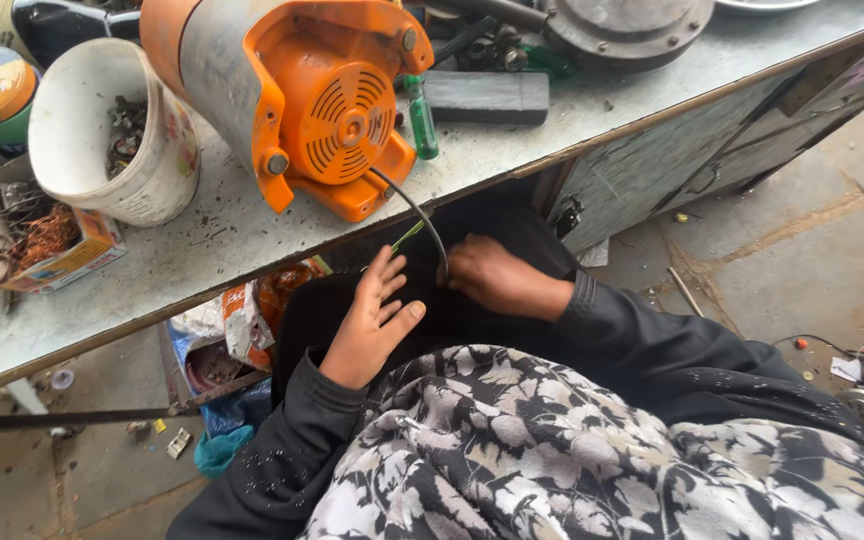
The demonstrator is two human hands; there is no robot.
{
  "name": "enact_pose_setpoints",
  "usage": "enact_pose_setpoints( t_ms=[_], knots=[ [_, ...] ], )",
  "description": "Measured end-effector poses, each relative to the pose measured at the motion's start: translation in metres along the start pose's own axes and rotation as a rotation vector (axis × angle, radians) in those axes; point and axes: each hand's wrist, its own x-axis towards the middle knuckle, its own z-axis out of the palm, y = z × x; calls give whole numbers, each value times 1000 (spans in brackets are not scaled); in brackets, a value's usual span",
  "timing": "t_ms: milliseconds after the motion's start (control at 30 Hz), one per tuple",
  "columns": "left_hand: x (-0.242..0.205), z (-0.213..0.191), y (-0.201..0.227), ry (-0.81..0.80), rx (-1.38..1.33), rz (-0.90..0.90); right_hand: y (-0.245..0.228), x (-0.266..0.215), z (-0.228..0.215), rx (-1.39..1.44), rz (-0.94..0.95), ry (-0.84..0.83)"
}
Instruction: The person uses a screwdriver to work on the casing of an orange electrical device, likely a motor or pump. They repeatedly insert the tool into the device's housing and turn it while holding the object steady with their other hand.
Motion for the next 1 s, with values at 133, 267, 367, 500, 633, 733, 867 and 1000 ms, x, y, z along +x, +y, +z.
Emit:
enact_pose_setpoints(
  t_ms=[133, 267, 367, 500, 633, 733, 867, 1000],
  knots=[
    [-2, 4, -5, -183, -245, 146, -46, -3, -9, 513, 23, -214],
    [-5, -2, 7, -71, -548, 21, -59, -9, -65, 632, 158, -508],
    [-10, -12, 21, -6, -744, -52, -58, -24, -115, 684, 224, -510],
    [-9, -6, 30, 19, -617, -37, -64, -31, -130, 753, 69, -350],
    [-2, 8, 41, -51, -288, 18, -71, -8, -102, 1012, 199, -122],
    [-7, 3, 58, 58, 675, 314, -72, 10, -87, 1147, 259, -9],
    [-14, -13, 83, 441, 849, 542, -79, 30, -83, 1241, 201, 28],
    [-5, -33, 107, 667, 862, 651, -92, 47, -91, 1167, 161, 9]
  ],
)
